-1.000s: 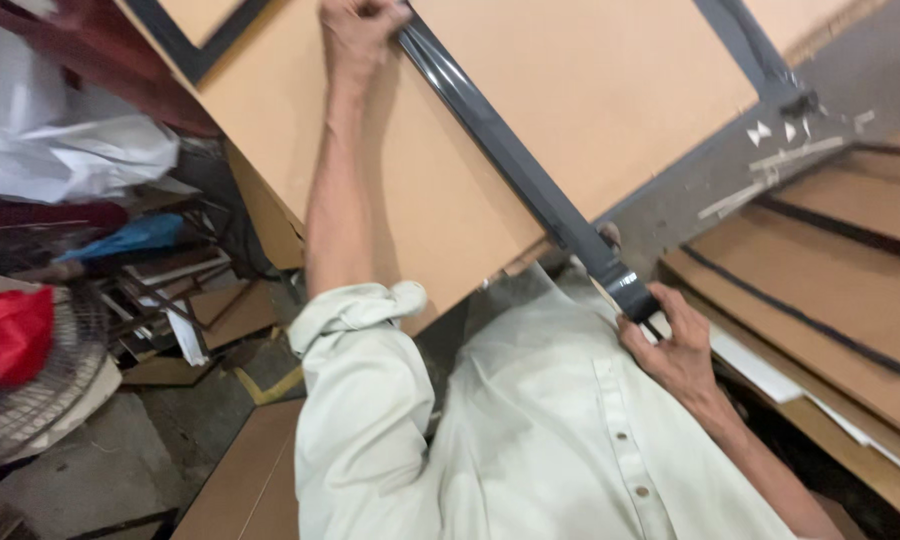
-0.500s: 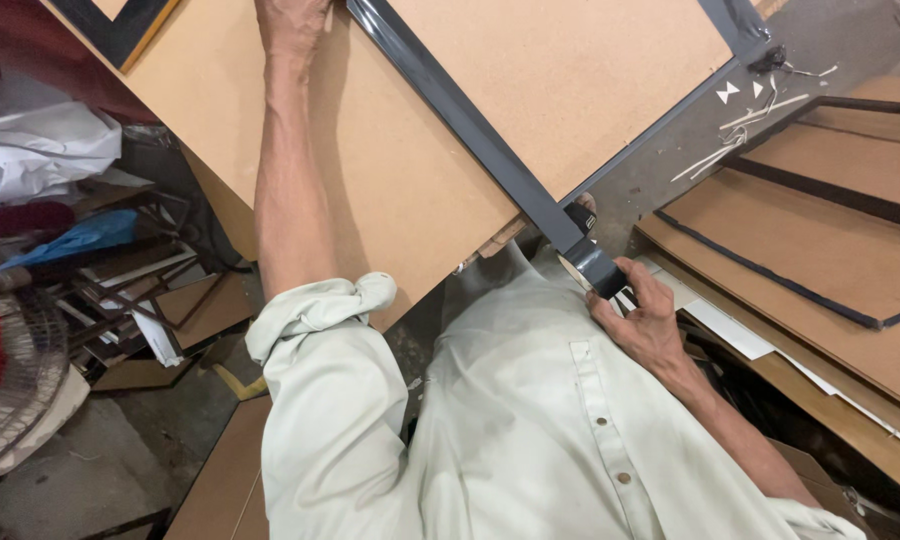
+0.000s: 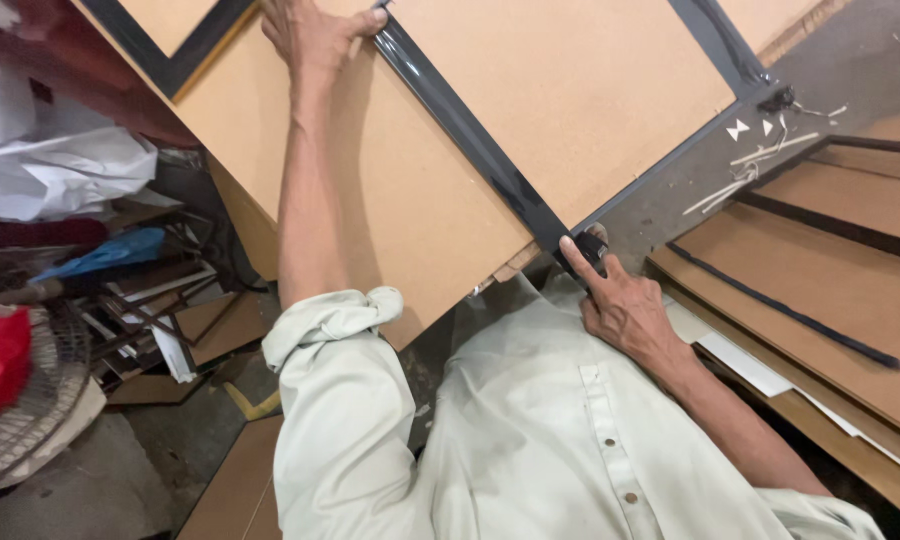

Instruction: The person applies black tape along the edges of rectangular frames on a workbench, smoothing the tape with a red cloth. They handle two frames, applying tape to each side and wiping the surface.

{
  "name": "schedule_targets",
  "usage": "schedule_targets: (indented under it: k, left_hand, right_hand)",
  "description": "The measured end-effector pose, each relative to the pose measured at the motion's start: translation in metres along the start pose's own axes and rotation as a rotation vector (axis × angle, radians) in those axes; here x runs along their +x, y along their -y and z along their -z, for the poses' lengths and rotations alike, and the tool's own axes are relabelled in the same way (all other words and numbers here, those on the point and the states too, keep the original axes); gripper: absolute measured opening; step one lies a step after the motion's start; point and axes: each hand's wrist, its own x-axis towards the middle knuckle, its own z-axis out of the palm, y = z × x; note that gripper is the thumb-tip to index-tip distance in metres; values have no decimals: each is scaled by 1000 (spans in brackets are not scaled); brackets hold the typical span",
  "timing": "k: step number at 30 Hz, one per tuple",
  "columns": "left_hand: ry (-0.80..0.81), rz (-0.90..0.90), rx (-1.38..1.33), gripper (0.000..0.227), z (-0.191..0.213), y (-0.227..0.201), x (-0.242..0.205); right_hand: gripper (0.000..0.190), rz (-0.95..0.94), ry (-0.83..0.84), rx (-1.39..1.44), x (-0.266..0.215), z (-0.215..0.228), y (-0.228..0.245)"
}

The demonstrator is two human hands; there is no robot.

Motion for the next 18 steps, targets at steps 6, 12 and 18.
schedule_targets:
  k: [6,12,18]
  left_hand:
    - [252,-471,427,86,28,-98,-86]
    - [853,-861,341,85,18,-128,-159]
    - [705,-491,740,83,59,-68,-20]
  right_hand:
    - [93,-22,15,-7,3,12,3]
    - [95,-59,48,-24,5,13,4]
    - [98,-74,76,-49,1,18,9]
